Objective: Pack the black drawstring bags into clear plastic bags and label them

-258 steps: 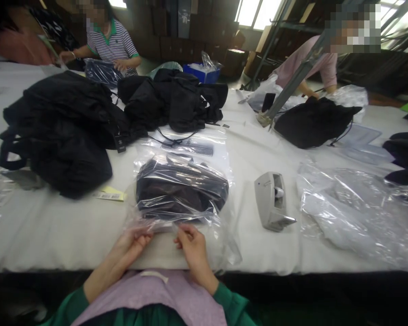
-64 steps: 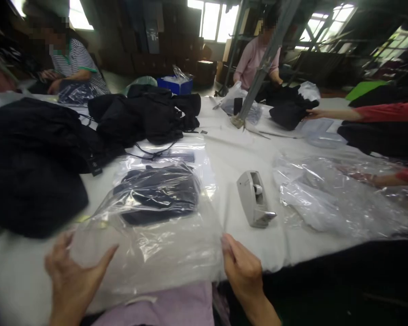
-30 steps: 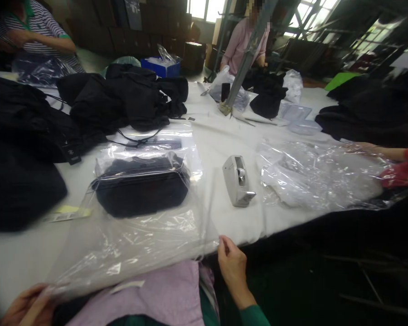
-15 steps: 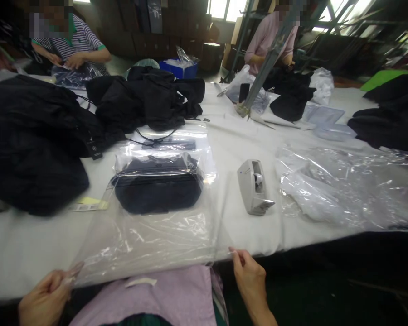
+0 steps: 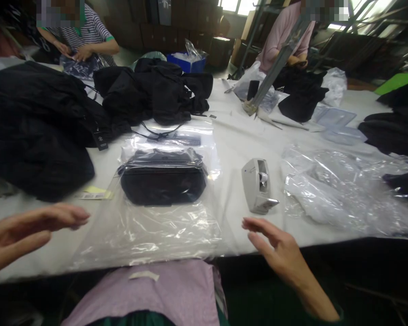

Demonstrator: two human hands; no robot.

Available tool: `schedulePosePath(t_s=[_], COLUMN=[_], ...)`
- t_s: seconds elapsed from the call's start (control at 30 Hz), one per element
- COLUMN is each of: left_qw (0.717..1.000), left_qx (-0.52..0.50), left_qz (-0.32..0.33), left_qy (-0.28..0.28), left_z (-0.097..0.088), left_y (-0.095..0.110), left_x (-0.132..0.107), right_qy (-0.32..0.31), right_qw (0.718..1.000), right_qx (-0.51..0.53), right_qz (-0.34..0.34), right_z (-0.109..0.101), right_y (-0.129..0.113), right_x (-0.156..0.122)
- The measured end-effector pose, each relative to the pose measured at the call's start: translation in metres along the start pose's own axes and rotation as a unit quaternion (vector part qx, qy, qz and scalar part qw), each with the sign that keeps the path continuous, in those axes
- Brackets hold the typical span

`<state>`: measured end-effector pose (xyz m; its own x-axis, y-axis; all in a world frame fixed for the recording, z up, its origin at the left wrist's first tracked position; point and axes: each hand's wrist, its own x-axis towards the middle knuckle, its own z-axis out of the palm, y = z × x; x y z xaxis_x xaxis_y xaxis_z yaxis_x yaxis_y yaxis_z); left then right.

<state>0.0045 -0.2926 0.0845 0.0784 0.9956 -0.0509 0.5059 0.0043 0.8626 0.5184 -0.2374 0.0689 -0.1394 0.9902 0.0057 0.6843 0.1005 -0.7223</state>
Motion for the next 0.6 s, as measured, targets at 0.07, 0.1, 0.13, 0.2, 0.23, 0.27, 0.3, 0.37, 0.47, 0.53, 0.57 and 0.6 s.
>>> schedulePosePath(t_s=[0.07,0.1,0.13,0.2,0.23,0.27,0.3,0.37,0.47,0.53,0.57,0.6], left_qw=[0.99,0.981,0.969,0.945,0.932,0.919,0.908,0.895,0.893,0.901,0.905,0.908], left_qx=[-0.019,-0.011,0.002,0.042,0.065,0.085,0.1,0.112,0.124,0.139,0.142,0.143], left_qz=[0.038,0.068,0.106,0.183,0.213,0.237,0.253,0.268,0.256,0.232,0.22,0.212], left_qy=[-0.131,-0.181,-0.222,-0.268,-0.287,-0.303,-0.318,-0.339,-0.348,-0.339,-0.335,-0.333], left_z=[0.009,0.02,0.033,0.06,0.072,0.082,0.089,0.097,0.097,0.092,0.09,0.087], left_y=[0.036,0.051,0.062,0.072,0.069,0.063,0.053,0.029,-0.007,-0.028,-0.039,-0.049], left_x=[0.045,0.067,0.087,0.117,0.126,0.132,0.136,0.136,0.131,0.127,0.126,0.123], right_qy=[-0.088,-0.134,-0.178,-0.251,-0.281,-0.305,-0.324,-0.35,-0.365,-0.366,-0.362,-0.343], right_qw=[0.992,0.981,0.968,0.944,0.935,0.928,0.924,0.918,0.912,0.911,0.914,0.922], right_qx=[0.028,0.046,0.062,0.084,0.087,0.085,0.079,0.067,0.063,0.059,0.055,0.049], right_qz=[-0.091,-0.133,-0.163,-0.195,-0.198,-0.195,-0.189,-0.176,-0.177,-0.179,-0.177,-0.171], right_z=[0.003,0.01,0.02,0.043,0.054,0.065,0.074,0.09,0.104,0.109,0.11,0.111], right_y=[-0.045,-0.066,-0.083,-0.103,-0.106,-0.105,-0.101,-0.086,-0.06,-0.046,-0.041,-0.036], right_x=[0.034,0.051,0.067,0.094,0.105,0.113,0.12,0.127,0.129,0.127,0.126,0.125])
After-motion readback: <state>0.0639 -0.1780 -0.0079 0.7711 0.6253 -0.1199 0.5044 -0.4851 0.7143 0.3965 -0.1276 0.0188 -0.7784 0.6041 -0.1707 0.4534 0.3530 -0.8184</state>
